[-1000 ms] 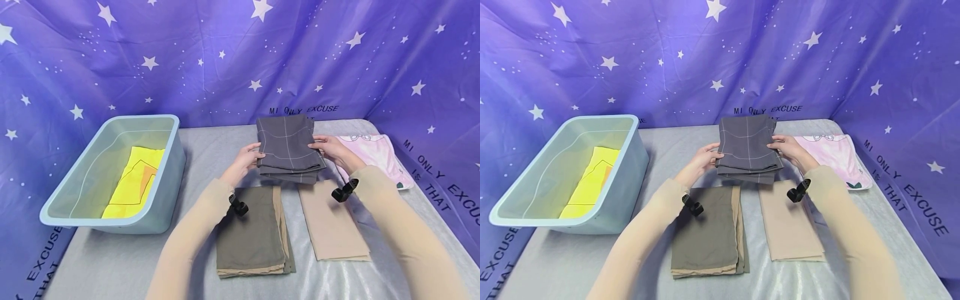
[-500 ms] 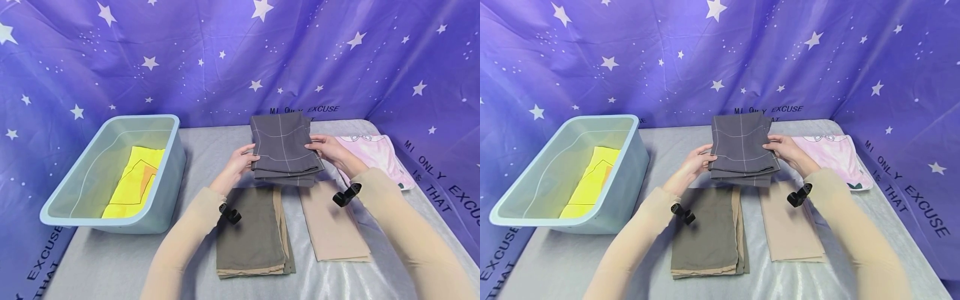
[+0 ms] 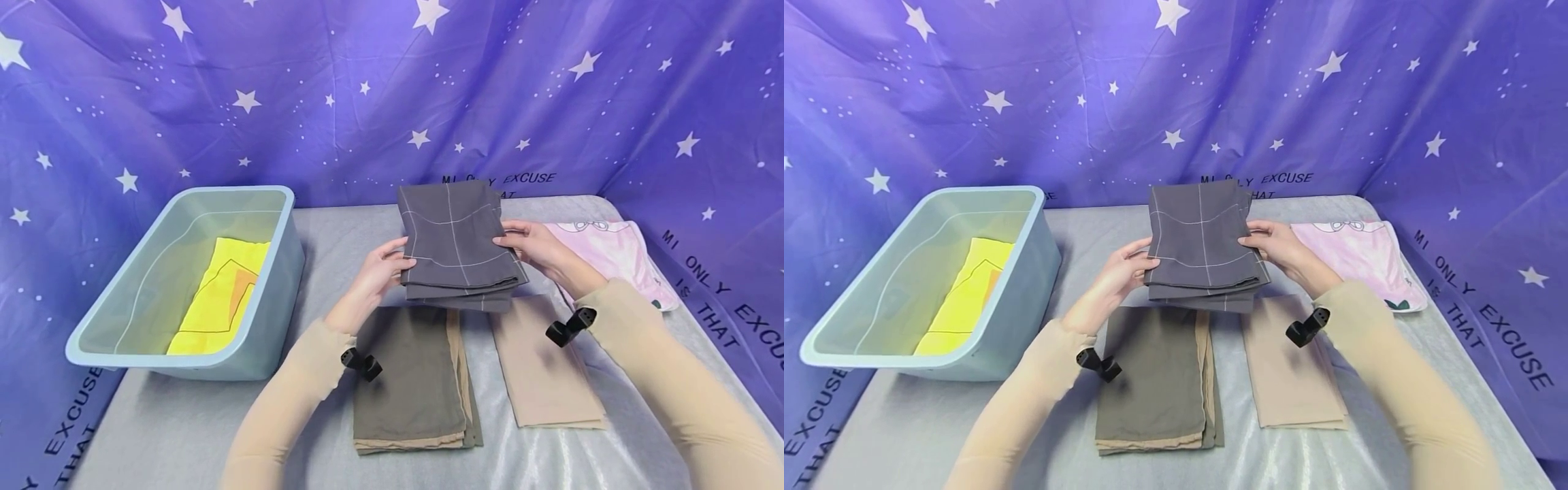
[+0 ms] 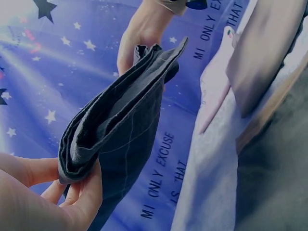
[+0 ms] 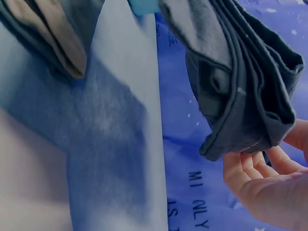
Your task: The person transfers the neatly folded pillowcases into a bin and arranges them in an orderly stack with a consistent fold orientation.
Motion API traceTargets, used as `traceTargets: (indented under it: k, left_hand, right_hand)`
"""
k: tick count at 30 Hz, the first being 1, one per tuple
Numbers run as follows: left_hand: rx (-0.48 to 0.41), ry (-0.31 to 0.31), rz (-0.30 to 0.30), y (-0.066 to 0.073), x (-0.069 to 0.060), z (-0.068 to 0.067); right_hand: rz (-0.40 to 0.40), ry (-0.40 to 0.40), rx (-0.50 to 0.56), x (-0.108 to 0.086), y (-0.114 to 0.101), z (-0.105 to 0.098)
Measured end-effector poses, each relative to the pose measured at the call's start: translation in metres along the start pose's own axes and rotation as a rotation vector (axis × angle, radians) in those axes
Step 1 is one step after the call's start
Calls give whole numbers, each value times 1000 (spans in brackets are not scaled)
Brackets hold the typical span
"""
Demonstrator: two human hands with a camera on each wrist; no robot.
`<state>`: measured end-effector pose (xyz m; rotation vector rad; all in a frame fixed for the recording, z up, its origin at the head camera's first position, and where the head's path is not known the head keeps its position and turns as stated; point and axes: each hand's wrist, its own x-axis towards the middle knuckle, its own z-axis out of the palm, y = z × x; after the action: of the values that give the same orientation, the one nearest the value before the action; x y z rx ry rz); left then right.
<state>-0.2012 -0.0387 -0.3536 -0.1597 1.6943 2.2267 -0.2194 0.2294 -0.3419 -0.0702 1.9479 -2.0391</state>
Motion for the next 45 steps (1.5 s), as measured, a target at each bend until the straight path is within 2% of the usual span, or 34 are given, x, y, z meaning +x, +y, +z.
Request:
traceTargets:
  k: [6, 18, 25, 30, 39, 45]
  left_hand:
    - [-3, 0, 13, 7, -12, -7]
    - [13, 27, 25, 18, -40, -24]
    - [28, 46, 53, 22, -55, -32]
    - [21, 53, 65, 26, -64, -39]
    - [71, 86, 68, 37, -81, -49]
    - [102, 89, 102, 44, -92, -58]
  right_hand:
    - [-7, 11, -61, -5, -7, 13]
    - [-17, -5, -65, -10, -18, 37]
    - [-15, -7, -113, -11, -24, 50]
    - [-25, -18, -103, -11, -27, 59]
    - [-36, -49, -107, -10, -34, 75]
    - [-39, -69, -90, -7, -38, 87]
